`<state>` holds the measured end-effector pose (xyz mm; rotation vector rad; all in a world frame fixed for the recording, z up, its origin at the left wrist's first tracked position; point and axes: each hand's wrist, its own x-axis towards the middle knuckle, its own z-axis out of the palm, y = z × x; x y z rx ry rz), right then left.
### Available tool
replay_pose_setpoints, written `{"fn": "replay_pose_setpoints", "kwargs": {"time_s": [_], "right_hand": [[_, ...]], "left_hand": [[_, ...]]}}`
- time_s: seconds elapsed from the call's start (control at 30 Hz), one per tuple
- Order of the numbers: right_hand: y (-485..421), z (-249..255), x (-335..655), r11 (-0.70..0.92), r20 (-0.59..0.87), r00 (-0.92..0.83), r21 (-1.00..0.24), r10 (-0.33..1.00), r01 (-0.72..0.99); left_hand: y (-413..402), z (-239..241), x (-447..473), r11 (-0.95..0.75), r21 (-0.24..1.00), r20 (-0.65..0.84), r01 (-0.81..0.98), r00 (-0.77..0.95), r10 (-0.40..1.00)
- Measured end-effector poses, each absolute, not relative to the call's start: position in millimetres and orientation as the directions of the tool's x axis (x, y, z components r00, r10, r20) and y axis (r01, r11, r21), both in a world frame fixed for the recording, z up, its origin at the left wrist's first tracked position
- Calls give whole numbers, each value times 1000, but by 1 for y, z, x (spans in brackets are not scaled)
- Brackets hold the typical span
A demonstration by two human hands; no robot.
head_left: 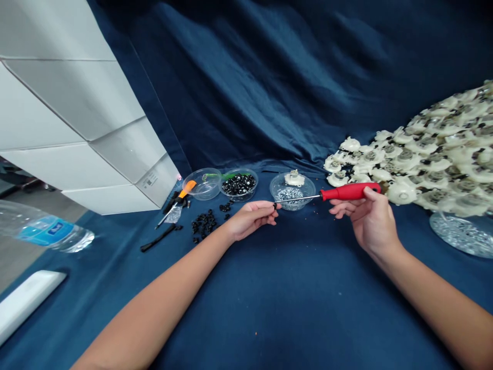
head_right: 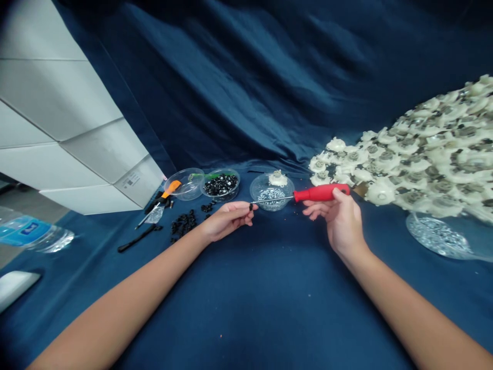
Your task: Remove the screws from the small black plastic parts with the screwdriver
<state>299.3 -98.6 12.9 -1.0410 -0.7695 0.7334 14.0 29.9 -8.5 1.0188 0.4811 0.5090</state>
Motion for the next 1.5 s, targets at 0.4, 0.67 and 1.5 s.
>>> {"fn": "replay_pose_setpoints", "kwargs": {"time_s": [0.4, 0.67, 1.5], "right_hand": [[-99, 13, 300, 320, 192, 542, -935, 818, -152], [-100, 14, 299, 322, 198, 539, -935, 818, -145], [-85, -8, 332, 249, 137, 537, -958, 832, -141]], "left_hand": [[28, -7, 18, 385, 905, -136, -183, 733, 667], [27, -7, 20, 354, 919, -126, -173, 722, 680], [19, -11, 26, 102, 993, -23, -66, 722, 691]]}}
